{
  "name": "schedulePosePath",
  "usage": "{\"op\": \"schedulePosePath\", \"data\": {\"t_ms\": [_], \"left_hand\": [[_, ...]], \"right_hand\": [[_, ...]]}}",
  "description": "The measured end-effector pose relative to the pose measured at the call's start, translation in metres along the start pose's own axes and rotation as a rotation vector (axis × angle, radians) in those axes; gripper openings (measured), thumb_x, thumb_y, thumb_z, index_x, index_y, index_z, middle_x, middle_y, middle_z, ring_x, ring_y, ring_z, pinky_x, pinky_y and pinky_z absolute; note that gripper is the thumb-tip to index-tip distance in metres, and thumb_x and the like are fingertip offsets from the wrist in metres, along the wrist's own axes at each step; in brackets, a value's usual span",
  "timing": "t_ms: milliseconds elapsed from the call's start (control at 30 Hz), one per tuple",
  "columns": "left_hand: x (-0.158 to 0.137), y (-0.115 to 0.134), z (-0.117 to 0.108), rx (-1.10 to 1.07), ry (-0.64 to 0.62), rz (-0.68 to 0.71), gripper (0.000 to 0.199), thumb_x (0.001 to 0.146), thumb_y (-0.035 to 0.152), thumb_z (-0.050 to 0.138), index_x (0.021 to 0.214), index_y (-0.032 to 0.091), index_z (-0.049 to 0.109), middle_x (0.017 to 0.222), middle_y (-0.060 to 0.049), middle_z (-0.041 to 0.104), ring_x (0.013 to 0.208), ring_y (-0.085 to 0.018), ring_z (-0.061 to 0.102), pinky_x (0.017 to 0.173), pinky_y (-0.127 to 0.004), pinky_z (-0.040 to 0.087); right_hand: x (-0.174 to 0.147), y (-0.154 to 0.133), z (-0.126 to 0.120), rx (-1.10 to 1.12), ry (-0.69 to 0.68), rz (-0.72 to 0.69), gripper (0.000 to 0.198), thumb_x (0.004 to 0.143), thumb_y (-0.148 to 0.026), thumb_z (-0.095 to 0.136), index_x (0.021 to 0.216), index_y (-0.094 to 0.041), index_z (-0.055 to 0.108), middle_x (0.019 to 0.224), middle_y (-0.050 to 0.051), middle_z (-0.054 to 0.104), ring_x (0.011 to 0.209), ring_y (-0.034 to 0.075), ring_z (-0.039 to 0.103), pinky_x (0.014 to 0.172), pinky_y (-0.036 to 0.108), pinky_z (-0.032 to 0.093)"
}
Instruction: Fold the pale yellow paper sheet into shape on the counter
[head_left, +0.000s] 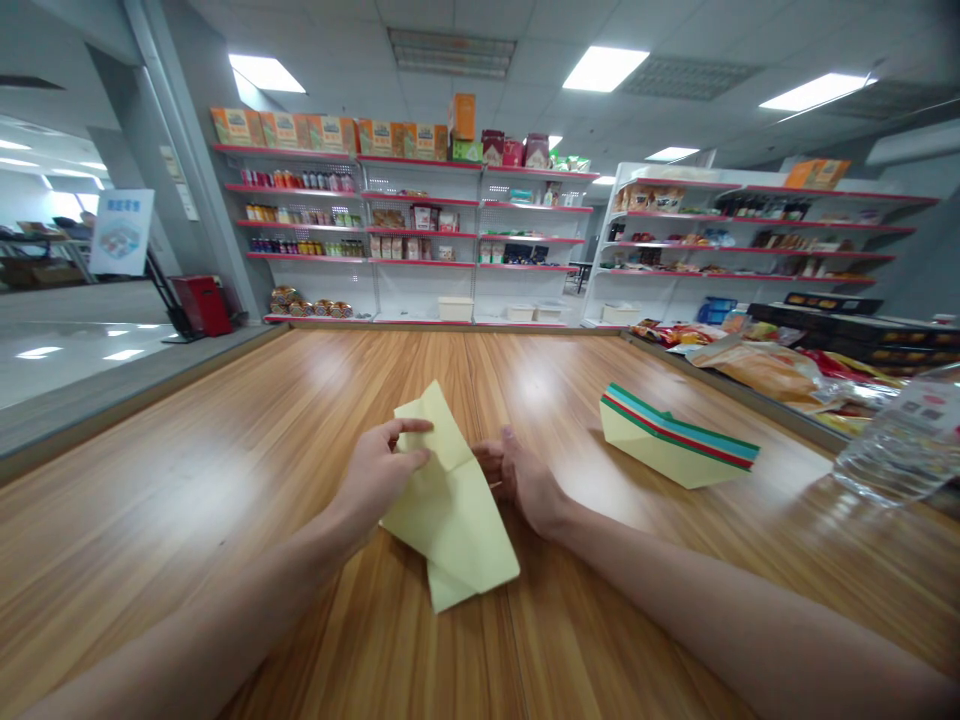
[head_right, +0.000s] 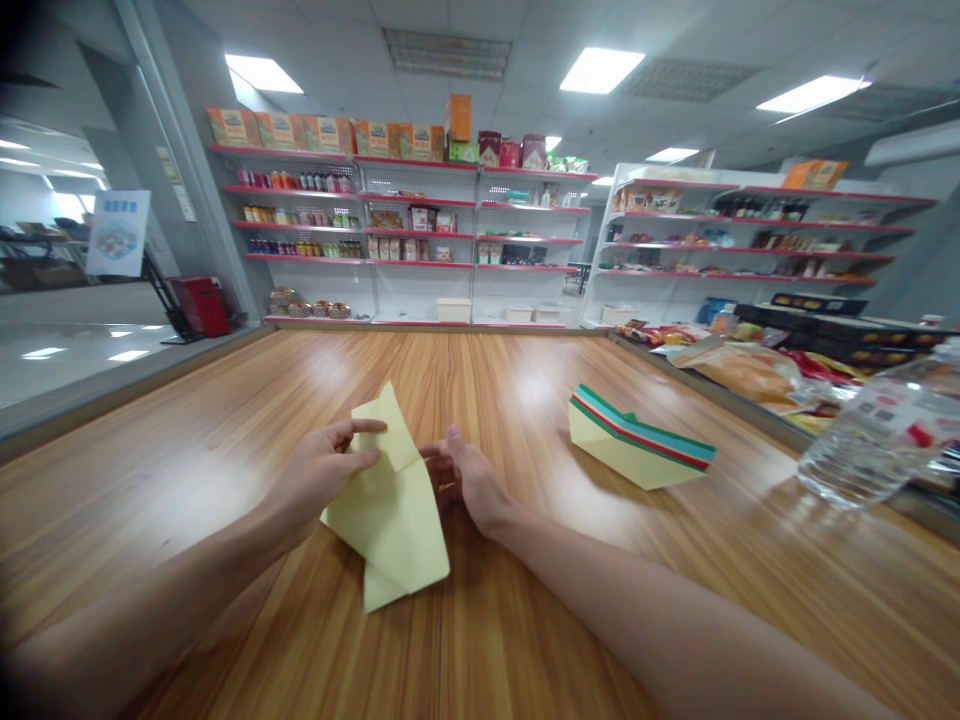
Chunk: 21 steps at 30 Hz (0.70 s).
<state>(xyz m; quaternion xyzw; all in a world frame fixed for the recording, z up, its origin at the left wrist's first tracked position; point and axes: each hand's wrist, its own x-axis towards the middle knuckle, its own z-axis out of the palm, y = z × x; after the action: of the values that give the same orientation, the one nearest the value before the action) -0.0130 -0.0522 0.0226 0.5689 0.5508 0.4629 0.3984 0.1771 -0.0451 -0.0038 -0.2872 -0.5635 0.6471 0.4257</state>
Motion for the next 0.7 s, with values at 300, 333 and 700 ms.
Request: {"op": "schedulePosePath", "data": {"t_ms": [300,333,700], "left_hand": [[0.0,-0.024,0.003,0.62,-0.052,0.333,0.041,0.069,0.035,0.063,0.108,0.02,0.061,0.101,-0.01,0.047,0.098,-0.027,0.05,0.089,-0.043,0.038],[-0.001,-0.026,0.004,0.657,-0.082,0.36,0.04,0.07,0.036,0.062,0.108,0.022,0.062,0.107,-0.011,0.045,0.105,-0.03,0.046,0.092,-0.045,0.035],[-0.013,0.018,-0.01,0.707,-0.424,0.396,0.039,0.082,0.049,0.046,0.078,0.022,0.073,0.069,-0.005,0.064,0.064,-0.02,0.058,0.062,-0.03,0.039]], "right_hand": [[-0.001,0.004,-0.002,-0.741,0.09,-0.25,0.032,0.09,-0.024,0.039,0.119,-0.018,0.049,0.074,0.004,0.061,0.063,0.014,0.055,0.062,0.028,0.046],[-0.002,0.002,-0.004,-0.867,0.083,-0.314,0.034,0.089,-0.02,0.038,0.122,-0.019,0.048,0.083,0.006,0.061,0.071,0.015,0.056,0.068,0.031,0.046],[-0.005,-0.013,-0.004,-1.601,-0.215,-0.589,0.029,0.071,-0.003,0.046,0.09,-0.018,0.063,0.094,0.008,0.065,0.098,0.022,0.055,0.1,0.047,0.024]]}}
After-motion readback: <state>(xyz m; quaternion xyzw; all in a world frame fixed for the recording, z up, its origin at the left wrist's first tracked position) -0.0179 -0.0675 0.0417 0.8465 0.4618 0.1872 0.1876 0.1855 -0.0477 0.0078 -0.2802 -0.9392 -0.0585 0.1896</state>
